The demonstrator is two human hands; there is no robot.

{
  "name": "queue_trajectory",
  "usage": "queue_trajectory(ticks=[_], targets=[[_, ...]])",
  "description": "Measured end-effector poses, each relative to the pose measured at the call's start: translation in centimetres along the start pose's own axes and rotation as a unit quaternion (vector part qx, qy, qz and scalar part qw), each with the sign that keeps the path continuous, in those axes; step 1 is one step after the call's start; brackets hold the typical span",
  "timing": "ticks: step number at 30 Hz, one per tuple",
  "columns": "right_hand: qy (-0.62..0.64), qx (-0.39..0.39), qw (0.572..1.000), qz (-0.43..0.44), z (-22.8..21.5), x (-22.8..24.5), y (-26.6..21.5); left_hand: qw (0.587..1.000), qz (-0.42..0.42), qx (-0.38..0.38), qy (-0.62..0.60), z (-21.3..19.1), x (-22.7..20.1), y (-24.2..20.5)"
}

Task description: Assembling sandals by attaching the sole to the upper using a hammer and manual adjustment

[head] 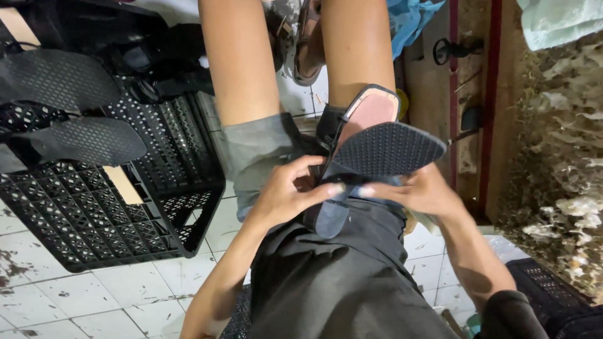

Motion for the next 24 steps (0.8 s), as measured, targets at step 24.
queue_trajectory(ticks=[24], targets=[[-0.126, -0.140, 0.982, -0.003, -0.1, -1.2, 0.4, 0.996, 0.041, -0.003, 0.085, 0.7, 1.3, 0.8]])
Point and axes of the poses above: each hand's wrist, its own y-axis towards the middle knuckle, its own z-axis out of the palm, x = y × z, the point moved 7 cm from there along y, towards the middle knuckle, and after that the axes turned 9 degrees about z, right-handed, at the moved point
